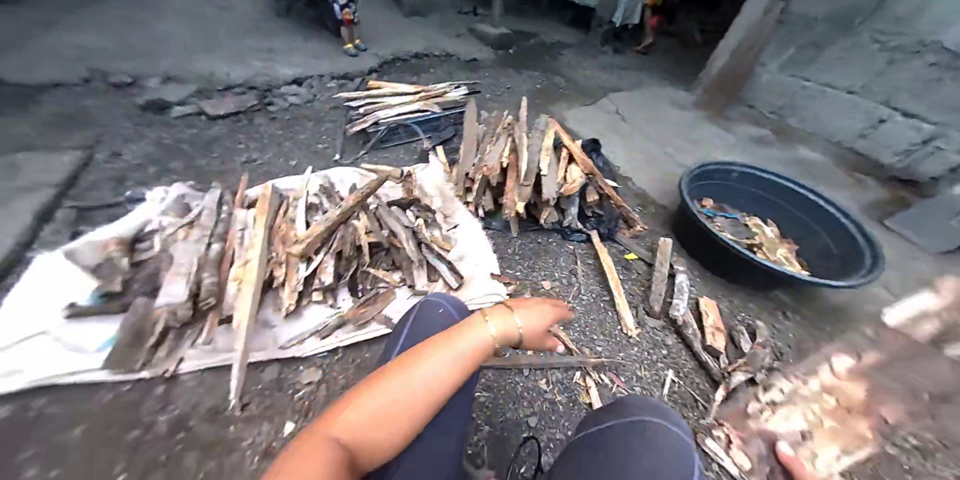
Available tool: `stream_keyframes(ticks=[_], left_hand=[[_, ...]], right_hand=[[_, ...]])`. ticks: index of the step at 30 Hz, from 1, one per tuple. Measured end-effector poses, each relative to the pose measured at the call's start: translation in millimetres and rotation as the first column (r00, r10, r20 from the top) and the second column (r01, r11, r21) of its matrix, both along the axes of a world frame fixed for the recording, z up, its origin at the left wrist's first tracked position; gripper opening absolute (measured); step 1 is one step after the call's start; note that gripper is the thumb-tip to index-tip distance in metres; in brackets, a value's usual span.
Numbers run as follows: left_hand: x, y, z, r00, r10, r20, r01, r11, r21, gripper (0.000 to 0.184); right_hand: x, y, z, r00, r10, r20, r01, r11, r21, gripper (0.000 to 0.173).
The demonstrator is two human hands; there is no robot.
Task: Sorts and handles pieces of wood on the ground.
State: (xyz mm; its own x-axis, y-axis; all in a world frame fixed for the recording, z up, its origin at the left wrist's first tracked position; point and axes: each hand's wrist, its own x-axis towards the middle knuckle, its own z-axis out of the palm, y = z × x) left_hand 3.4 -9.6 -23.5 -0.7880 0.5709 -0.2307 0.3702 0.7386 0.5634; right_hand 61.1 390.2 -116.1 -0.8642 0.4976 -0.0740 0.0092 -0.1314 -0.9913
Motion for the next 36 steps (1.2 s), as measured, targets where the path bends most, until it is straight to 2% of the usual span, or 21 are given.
stream_keyframes(ticks=[1,5,9,11,13,16,17,19,21,23,25,27,29,30,31,33,34,36], left_hand=[[3.3,-1.3,0.1,0.999,-0.022,0.044,0.024,0.998,-0.058,0.059],[16.5,-6.6,5.1,0.973,-0.05,0.224,0.12,0.943,-0.31,0.058],[16.0,-13.7,9.4,0.965,-0.053,0.257,0.143,0.927,-0.347,0.051],[13.7,-16.6,8.9,0.965,-0.046,0.26,0.133,0.935,-0.33,0.049],[10.7,-18.9,7.2,0.962,-0.04,0.27,0.129,0.938,-0.321,0.05],[7.0,-24.6,6.6,0.957,-0.026,0.29,0.118,0.945,-0.306,0.048],[5.7,-28.6,6.5,0.955,-0.02,0.296,0.112,0.949,-0.296,0.048],[2.6,-36.1,5.2,0.956,-0.014,0.294,0.093,0.963,-0.254,0.054],[0.2,-42.4,4.0,0.959,-0.013,0.284,0.08,0.971,-0.227,0.057],[-1.5,-45.8,0.3,0.953,-0.012,0.302,0.086,0.969,-0.232,0.06],[-1.4,-45.0,-3.2,0.952,-0.024,0.306,0.099,0.968,-0.229,0.061],[-2.1,-42.9,-7.4,0.954,-0.031,0.299,0.1,0.971,-0.219,0.061],[-4.3,-39.2,-6.3,0.949,-0.025,0.314,0.108,0.962,-0.25,0.062],[-5.4,-35.6,-4.3,0.943,-0.013,0.331,0.113,0.952,-0.284,0.063],[-6.6,-30.8,-2.7,0.938,0.005,0.346,0.116,0.938,-0.327,0.064],[-9.1,-19.0,-1.0,0.933,0.032,0.358,0.125,0.906,-0.405,0.064],[-10.3,-12.7,-0.9,0.933,0.035,0.359,0.133,0.892,-0.433,0.064],[-12.2,-0.1,-2.5,0.926,0.024,0.378,0.161,0.878,-0.451,0.063]], right_hand=[[-16.4,-14.5,12.3,0.996,0.087,-0.025,-0.087,0.996,0.027,0.059],[-83.6,-108.4,78.6,0.942,0.334,-0.015,-0.332,0.94,0.084,0.057],[-138.7,-228.0,133.7,0.801,0.599,0.0,-0.598,0.799,0.063,0.048],[-160.4,-291.2,142.2,0.687,0.726,0.017,-0.726,0.686,0.036,0.044],[-178.3,-347.2,139.6,0.526,0.844,0.104,-0.85,0.518,0.102,0.045],[-190.4,-401.4,128.7,0.393,0.856,0.336,-0.912,0.315,0.263,0.073],[-191.6,-407.6,123.8,0.379,0.848,0.37,-0.914,0.279,0.295,0.074],[-192.6,-394.8,117.4,0.323,0.865,0.384,-0.93,0.215,0.298,0.066],[-193.3,-358.3,113.6,0.287,0.878,0.384,-0.937,0.174,0.301,0.054],[-193.5,-306.3,110.6,0.307,0.871,0.383,-0.93,0.19,0.313,0.047],[-191.5,-240.3,106.9,0.406,0.837,0.367,-0.901,0.299,0.315,0.044],[-186.2,-168.4,93.0,0.582,0.745,0.326,-0.811,0.503,0.298,0.042],[-178.3,-102.6,62.9,0.772,0.557,0.307,-0.633,0.713,0.301,0.037],[-172.7,-73.5,40.8,0.838,0.441,0.323,-0.536,0.776,0.332,0.034],[-166.3,-48.6,16.1,0.873,0.322,0.366,-0.458,0.8,0.388,0.029],[-152.1,-16.8,-37.6,0.865,0.16,0.476,-0.413,0.766,0.493,0.03],[-146.3,-10.3,-63.7,0.829,0.133,0.544,-0.458,0.72,0.521,0.037],[-139.3,-18.3,-101.0,0.702,0.178,0.69,-0.642,0.578,0.504,0.045]])
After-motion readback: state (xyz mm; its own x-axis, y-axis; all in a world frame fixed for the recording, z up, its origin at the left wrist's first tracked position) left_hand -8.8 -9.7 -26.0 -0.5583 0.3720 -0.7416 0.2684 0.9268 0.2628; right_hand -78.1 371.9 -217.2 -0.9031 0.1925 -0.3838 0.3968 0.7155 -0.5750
